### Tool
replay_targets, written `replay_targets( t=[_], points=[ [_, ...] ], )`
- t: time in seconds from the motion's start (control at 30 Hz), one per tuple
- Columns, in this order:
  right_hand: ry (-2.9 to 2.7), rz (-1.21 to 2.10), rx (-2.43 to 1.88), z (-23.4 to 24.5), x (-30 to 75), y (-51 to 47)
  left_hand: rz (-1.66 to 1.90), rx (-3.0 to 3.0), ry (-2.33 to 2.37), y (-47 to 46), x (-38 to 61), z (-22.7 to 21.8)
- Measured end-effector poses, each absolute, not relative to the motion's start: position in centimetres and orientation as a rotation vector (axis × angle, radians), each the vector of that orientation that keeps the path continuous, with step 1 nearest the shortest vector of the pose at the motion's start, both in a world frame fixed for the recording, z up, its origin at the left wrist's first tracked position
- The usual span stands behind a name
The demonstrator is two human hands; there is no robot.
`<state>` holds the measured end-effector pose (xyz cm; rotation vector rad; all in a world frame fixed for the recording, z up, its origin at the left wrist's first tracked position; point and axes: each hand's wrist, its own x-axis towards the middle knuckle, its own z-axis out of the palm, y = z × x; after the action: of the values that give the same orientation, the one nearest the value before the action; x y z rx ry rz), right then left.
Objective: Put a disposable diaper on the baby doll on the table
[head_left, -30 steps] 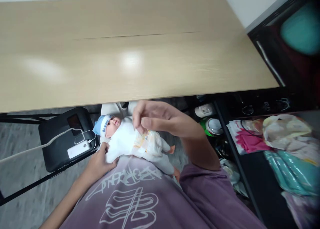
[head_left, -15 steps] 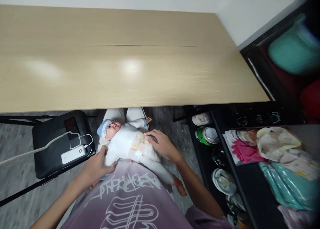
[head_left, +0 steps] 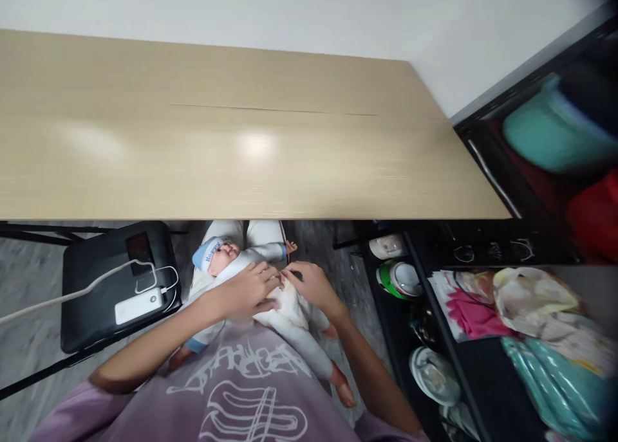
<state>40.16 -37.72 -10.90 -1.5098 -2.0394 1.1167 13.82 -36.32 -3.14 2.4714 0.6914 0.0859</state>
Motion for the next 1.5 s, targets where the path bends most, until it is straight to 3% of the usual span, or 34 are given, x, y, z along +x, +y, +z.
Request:
replay_targets(
  t=[0.43, 0.57, 0.77, 0.9, 1.0, 1.13, 1.33, 1.5],
  points=[
    [-1.841, 0.95, -1.711, -16.9, 40.3, -35.0, 0.255, 2.22, 0.847, -36.6, 14.2, -4.6],
    [-1.909, 0.879, -1.566, -15.8, 40.1, -34.3, 0.299, 2.081, 0.816, -37.7, 12.8, -3.0],
    [-2.073, 1.27, -1.102, -9.2, 38.1, -35.7, 0.189, 1.905, 0.643, -40.3, 9.3, -0.1],
    [-2.173, 1.248, -1.057, -7.3, 37.8, -36.9, 0.115, 1.898, 0.647, -40.7, 8.7, 0.0],
    [-2.186, 1.294, -1.205, -7.2, 40.0, -37.7, 0.142, 1.982, 0.7, -39.5, 10.5, -1.3],
    [-2.069, 1.634, -1.372, -7.0, 44.1, -39.4, 0.058, 2.291, 0.699, -35.6, 17.7, -4.7],
    [-1.919, 1.937, -1.534, -8.6, 46.6, -42.4, -0.672, 2.218, 0.555, -30.8, 28.6, -8.6],
    [-1.832, 1.941, -1.655, -11.0, 46.8, -45.0, -0.512, 2.279, 0.734, -32.8, 26.7, -9.1]
  ],
)
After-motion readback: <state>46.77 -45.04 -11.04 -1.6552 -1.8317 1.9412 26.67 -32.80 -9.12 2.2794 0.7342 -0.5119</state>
